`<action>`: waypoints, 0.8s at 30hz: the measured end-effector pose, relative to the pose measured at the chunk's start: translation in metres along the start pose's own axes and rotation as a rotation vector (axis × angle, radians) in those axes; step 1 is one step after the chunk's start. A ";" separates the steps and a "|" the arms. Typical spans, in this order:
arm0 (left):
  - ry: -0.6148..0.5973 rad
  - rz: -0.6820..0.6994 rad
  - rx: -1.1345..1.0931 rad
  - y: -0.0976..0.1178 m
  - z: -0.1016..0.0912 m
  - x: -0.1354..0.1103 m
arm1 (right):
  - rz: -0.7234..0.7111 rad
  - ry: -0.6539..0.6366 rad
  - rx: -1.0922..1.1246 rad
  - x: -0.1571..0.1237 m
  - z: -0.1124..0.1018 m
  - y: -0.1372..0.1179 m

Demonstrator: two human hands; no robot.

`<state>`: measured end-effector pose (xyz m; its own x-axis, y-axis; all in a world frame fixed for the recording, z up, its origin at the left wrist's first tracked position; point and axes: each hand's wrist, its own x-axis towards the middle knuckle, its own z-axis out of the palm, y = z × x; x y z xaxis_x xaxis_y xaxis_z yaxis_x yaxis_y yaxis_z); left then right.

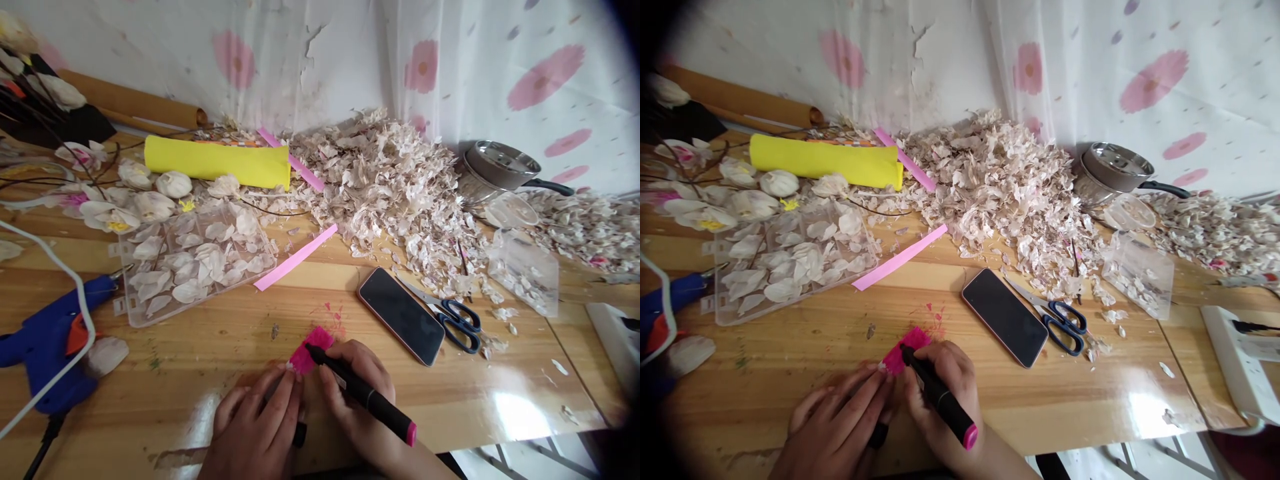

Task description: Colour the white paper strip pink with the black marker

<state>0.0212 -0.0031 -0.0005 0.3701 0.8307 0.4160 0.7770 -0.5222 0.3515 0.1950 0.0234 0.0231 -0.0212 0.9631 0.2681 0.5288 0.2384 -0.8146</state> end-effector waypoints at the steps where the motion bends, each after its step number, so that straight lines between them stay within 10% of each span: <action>1: -0.015 0.025 0.019 -0.001 0.000 0.000 | -0.008 -0.004 -0.002 0.002 -0.001 -0.001; 24: 0.099 0.122 0.032 -0.002 -0.007 0.008 | 0.010 0.208 0.171 0.002 -0.008 0.002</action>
<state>0.0191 0.0035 0.0081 0.4117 0.7375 0.5353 0.7460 -0.6101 0.2668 0.2031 0.0251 0.0263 0.1672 0.9234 0.3454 0.3764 0.2640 -0.8880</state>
